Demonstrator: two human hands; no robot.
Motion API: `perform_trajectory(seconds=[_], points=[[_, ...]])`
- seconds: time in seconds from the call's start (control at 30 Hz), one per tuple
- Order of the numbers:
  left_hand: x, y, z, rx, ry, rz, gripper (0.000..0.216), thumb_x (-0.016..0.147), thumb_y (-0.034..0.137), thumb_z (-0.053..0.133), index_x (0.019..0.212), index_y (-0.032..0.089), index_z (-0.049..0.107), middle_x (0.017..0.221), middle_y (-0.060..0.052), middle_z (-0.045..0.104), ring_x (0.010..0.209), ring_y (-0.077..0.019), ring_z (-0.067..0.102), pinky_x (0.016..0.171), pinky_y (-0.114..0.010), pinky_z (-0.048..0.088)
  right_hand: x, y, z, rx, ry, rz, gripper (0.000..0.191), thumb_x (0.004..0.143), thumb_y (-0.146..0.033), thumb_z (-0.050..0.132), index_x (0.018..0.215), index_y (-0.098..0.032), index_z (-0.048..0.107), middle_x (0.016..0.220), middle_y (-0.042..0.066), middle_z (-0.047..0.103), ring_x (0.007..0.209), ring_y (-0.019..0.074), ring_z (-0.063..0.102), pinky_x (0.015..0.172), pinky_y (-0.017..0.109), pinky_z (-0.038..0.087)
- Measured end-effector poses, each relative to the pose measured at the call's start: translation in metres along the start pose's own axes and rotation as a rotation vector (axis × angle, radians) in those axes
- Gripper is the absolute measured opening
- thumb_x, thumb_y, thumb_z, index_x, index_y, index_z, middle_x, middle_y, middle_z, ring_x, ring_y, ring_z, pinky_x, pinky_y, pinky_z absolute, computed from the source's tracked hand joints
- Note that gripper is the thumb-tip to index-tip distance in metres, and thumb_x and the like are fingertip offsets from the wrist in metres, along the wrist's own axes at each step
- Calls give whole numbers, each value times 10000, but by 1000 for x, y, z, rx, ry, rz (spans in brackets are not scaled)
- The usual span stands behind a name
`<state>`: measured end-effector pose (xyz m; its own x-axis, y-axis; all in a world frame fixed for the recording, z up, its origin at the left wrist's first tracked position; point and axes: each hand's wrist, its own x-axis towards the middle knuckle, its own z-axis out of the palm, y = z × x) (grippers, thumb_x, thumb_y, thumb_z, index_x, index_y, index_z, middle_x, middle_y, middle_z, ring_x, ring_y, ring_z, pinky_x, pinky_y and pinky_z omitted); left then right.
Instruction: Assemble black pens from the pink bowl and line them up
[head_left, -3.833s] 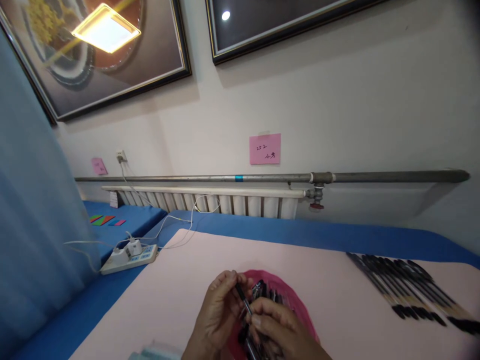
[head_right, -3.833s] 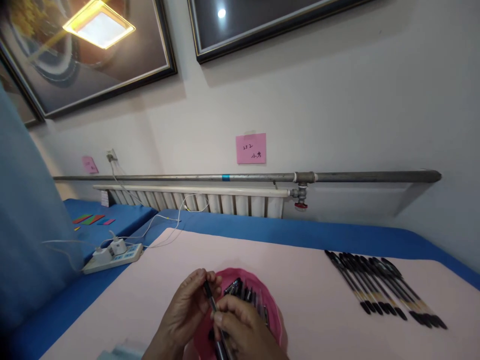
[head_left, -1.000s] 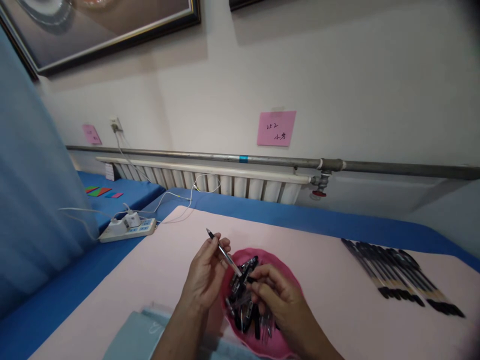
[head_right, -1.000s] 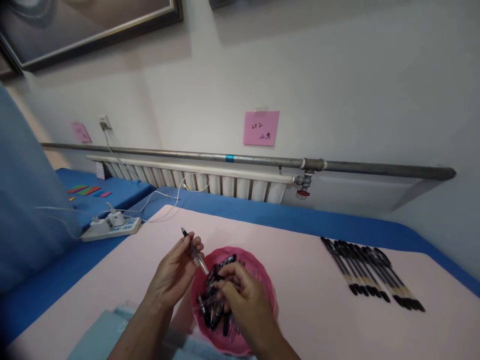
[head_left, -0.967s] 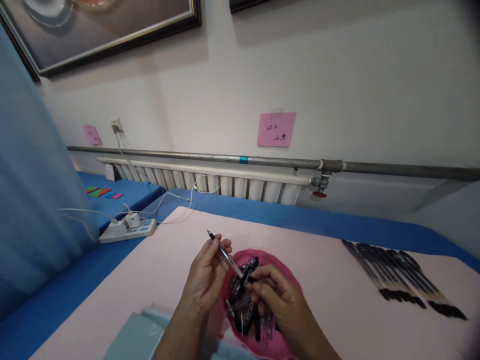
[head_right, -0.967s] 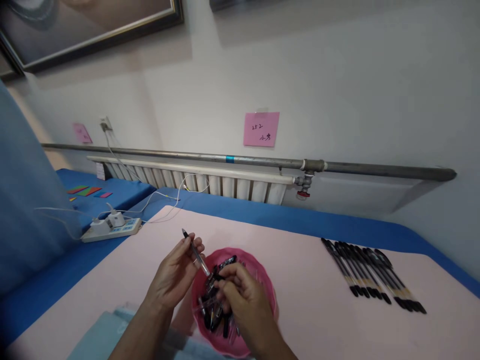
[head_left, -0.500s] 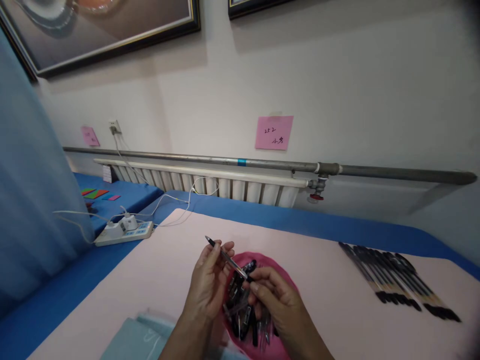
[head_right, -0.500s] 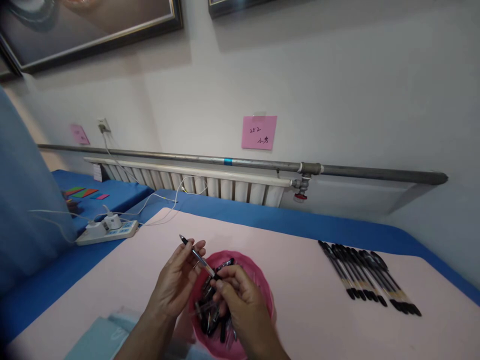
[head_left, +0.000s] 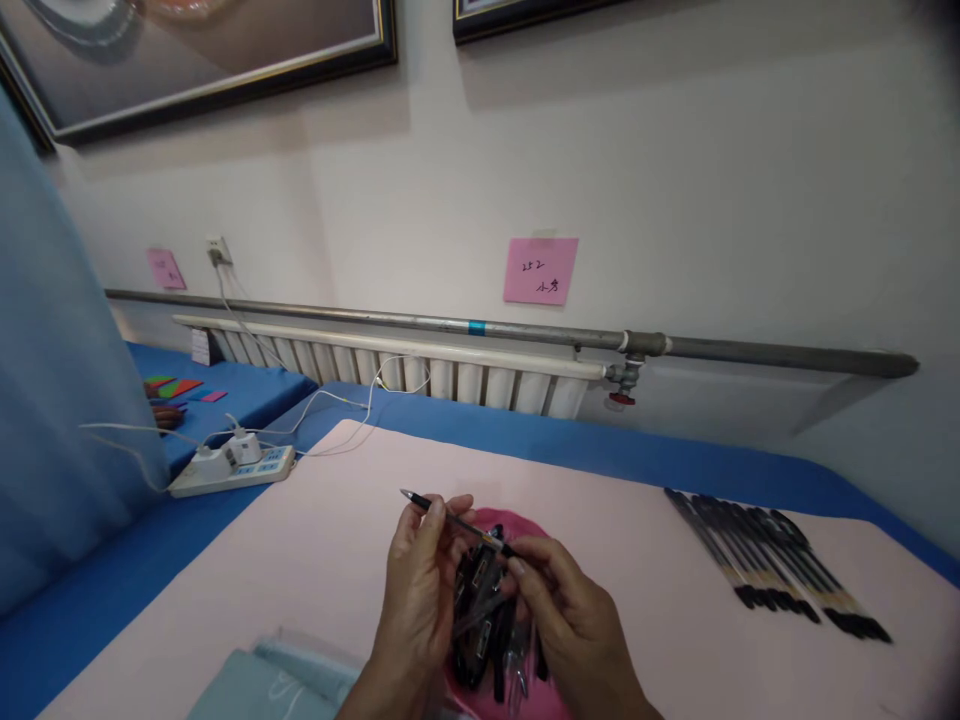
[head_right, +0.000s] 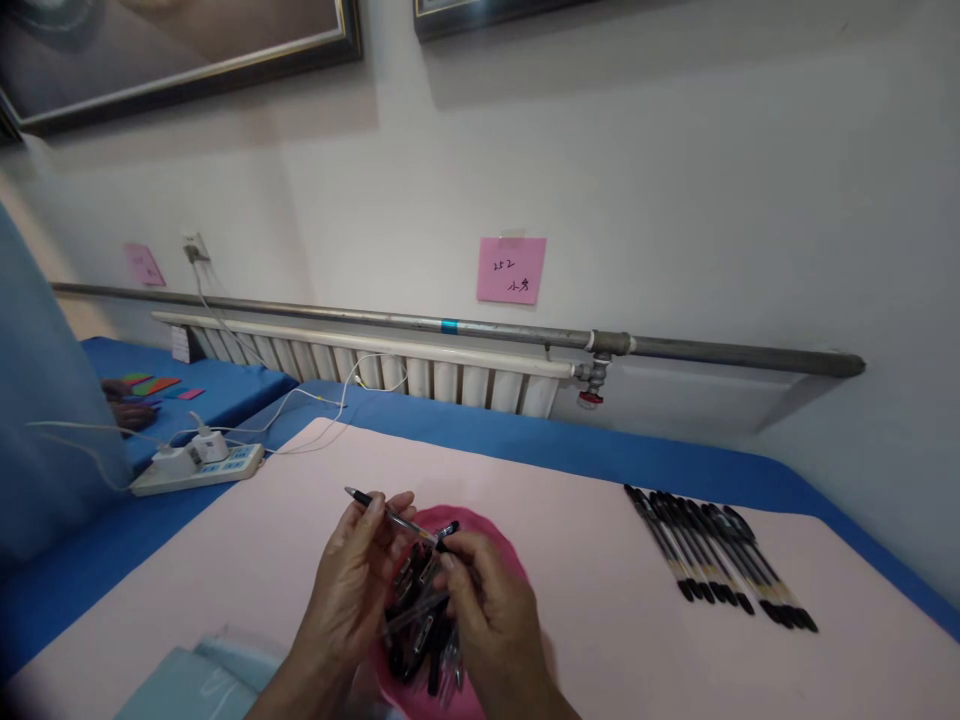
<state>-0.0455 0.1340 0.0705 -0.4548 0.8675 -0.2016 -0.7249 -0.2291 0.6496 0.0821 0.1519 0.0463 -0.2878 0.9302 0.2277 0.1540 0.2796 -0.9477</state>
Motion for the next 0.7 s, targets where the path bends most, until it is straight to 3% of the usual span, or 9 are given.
perform_trajectory(seconds=[0.37,0.47,0.6,0.7], points=[[2,-3,-6,66,-51,42,204,740,314,650,824,161,546,779,-24,692,555,-105,601,537,-236,494,4,-8,3,358,-67,273,165,779,-372,558,842,-219,554,611,-30,610,379,86,473,378,208,370],[3,-4,-6,62,-9,34,201,727,288,667,825,161,544,778,-21,693,544,-94,593,536,-226,493,3,-7,3,225,-58,196,162,784,-362,559,873,-226,569,673,-12,625,458,120,540,408,227,413],[2,-3,-6,50,-8,21,217,709,288,683,820,162,545,767,-25,696,536,-101,595,539,-243,502,4,-4,-2,-78,-41,-24,124,810,-317,545,888,-244,609,797,13,673,699,188,637,593,286,493],[2,-3,-6,58,-30,18,236,698,309,691,815,153,557,762,-32,696,523,-98,591,531,-238,497,5,-3,-6,-255,-67,-146,149,850,-305,491,905,-253,619,804,6,683,725,190,637,675,311,486]])
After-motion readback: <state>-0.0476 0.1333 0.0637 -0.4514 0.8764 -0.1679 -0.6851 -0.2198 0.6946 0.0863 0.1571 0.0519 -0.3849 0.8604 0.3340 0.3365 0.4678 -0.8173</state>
